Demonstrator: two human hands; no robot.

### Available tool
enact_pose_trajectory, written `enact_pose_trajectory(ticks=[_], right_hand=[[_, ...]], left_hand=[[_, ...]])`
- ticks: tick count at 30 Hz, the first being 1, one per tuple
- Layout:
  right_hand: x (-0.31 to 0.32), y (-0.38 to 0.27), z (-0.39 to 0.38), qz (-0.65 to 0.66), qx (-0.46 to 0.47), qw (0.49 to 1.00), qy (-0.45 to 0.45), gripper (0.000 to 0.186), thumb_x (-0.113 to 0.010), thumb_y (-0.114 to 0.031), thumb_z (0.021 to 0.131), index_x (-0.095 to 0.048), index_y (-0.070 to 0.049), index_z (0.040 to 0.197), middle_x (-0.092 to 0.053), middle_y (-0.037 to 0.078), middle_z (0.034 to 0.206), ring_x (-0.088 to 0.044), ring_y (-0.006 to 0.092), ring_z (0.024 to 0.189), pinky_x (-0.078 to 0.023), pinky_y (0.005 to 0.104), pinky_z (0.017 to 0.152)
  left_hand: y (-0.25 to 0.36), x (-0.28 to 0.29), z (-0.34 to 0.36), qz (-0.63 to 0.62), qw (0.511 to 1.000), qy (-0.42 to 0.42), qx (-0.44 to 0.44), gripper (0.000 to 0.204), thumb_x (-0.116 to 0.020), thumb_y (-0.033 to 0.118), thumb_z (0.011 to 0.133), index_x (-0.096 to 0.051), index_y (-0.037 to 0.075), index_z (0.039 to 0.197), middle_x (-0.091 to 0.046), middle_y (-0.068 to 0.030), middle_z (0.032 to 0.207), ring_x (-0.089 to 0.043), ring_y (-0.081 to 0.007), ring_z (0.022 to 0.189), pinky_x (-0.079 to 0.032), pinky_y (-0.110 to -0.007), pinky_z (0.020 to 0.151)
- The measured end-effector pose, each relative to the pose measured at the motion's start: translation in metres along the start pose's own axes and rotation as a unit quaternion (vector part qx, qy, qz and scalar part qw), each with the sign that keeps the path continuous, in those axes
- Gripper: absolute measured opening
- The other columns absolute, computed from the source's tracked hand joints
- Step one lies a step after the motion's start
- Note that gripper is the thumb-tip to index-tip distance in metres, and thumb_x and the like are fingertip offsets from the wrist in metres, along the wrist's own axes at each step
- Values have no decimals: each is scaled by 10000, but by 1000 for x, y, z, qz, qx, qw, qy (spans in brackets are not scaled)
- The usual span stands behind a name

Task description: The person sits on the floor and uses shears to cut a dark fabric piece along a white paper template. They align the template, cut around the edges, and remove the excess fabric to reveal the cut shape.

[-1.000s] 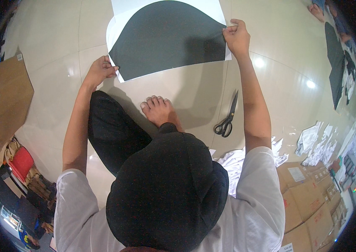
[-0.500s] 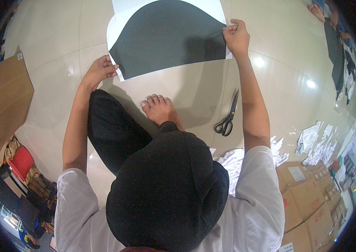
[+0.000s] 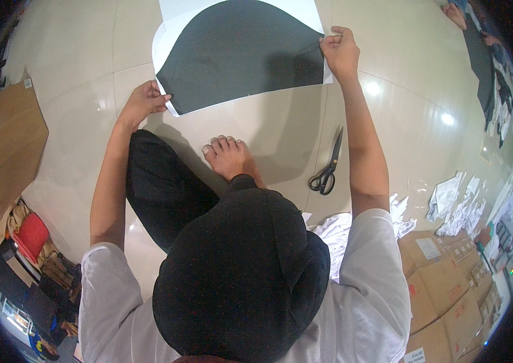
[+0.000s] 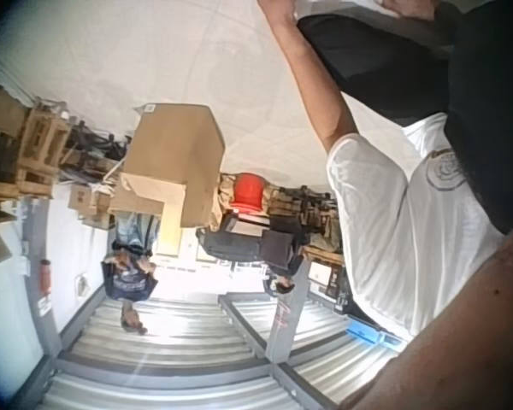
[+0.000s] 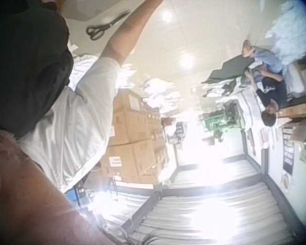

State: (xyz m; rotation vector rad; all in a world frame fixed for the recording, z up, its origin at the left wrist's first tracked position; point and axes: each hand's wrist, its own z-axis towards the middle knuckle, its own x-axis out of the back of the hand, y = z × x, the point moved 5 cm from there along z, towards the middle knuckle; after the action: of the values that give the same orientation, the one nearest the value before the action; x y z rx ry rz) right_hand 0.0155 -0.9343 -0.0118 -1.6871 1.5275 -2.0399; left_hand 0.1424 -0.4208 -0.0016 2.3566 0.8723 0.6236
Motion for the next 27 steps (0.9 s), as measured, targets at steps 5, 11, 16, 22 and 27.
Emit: enact_pose_trajectory(ticks=[5,11,16,22,27], right_hand=[[4,-10,-10,-12,2,999,-49,586,-871,-197,891,-610,4,1376,-781,97,973,-753,186,898,-611,334,850],[6,5,-8,18,6,998,-54,562,-854,-139,905,-604,5,1388,-777,98,976,-740,165,868,-606,312,809],[4,5,-9,31,-8,998,-52,555,-848,-125,906,-604,12,1385,-776,97,976,-740,160,864,-605,312,800],[8,-1,-12,6,-1,999,-49,555,-847,-125,902,-605,18,1381,-775,99,985,-738,163,865,-604,317,803],[8,2,-17,2,7,999,-48,556,-846,-125,899,-603,11,1380,-773,103,989,-738,174,872,-601,322,807]], left_hand=[[-3,4,-2,-12,1000,8,-8,255,-842,68,919,-595,67,979,-712,-44,884,-680,-120,767,-608,-284,736],[-3,2,2,36,999,-6,-12,238,-825,100,948,-630,32,1067,-723,-69,945,-710,-148,851,-611,-290,785],[-6,2,4,27,999,11,-28,262,-844,50,904,-629,15,1050,-732,-71,887,-719,-140,784,-625,-293,732],[-2,1,0,59,998,9,-22,280,-845,113,928,-638,14,1089,-731,-85,939,-714,-156,829,-603,-292,747],[-4,1,1,68,997,14,-26,273,-844,124,929,-633,24,1071,-741,-84,910,-718,-148,804,-585,-277,723]])
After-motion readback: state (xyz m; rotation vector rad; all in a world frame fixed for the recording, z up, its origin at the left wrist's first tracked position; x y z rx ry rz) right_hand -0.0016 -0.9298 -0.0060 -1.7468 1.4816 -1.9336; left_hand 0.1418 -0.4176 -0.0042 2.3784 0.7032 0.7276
